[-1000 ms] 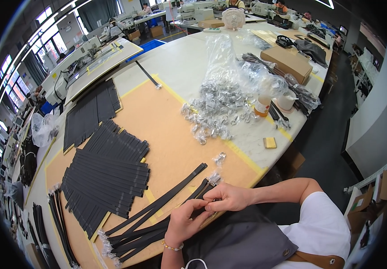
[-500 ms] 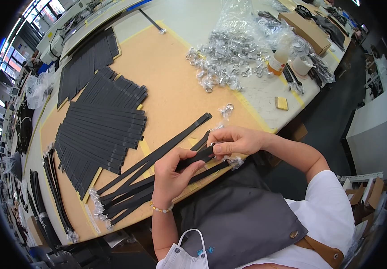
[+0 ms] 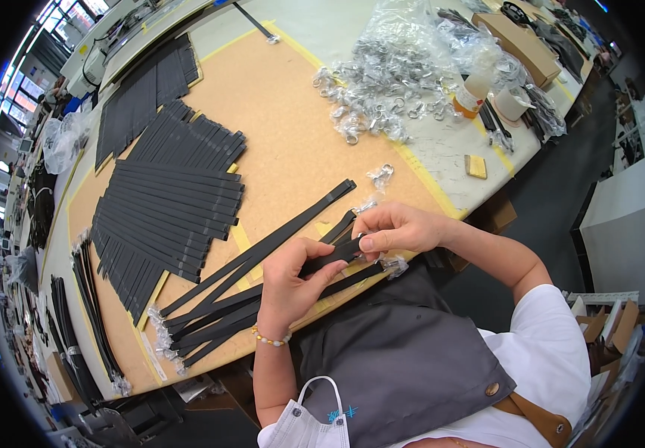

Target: Manually attaching metal hardware rings to leather or synthetic straps at a workshop table.

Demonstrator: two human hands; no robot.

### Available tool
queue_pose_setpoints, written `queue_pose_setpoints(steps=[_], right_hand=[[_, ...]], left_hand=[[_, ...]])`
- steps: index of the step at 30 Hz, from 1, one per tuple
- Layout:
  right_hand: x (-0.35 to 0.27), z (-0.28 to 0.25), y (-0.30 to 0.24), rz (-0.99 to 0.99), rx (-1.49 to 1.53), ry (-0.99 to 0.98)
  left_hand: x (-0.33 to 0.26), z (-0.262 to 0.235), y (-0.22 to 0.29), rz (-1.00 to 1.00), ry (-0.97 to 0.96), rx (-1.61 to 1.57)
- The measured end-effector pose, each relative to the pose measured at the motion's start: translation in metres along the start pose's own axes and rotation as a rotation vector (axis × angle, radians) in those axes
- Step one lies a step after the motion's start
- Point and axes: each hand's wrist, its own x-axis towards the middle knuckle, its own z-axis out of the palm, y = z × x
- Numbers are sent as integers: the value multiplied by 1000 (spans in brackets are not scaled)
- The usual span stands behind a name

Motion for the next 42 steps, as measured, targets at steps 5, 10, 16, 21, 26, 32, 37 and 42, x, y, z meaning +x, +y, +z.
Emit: queue_pose_setpoints(steps=[5,10,16,21,26,32,37,42], right_hand=[[0,11,6,-66,-323,68],[-1,16,14,-155,-444,163],[0,5,-13,-108,-743,204],[3,-35,-29,101,-981,758],[3,-50,-8,198,-1172,767],[3,-58,7,41,-1129,681],[-6,-61,10,8,-956,766],[-11,-74,25,-141,-96,639]], left_hand=[[-2,11,-4,31,-70,108],[1,14,-10,51,-84,109],[6,19,-19,-45,-106,53],[21,29,-25,203,-50,365],[42,22,-32,142,5,480],[81,16,-65,80,-13,538],[87,19,-76,93,-7,485],[82,20,-58,62,83,351]])
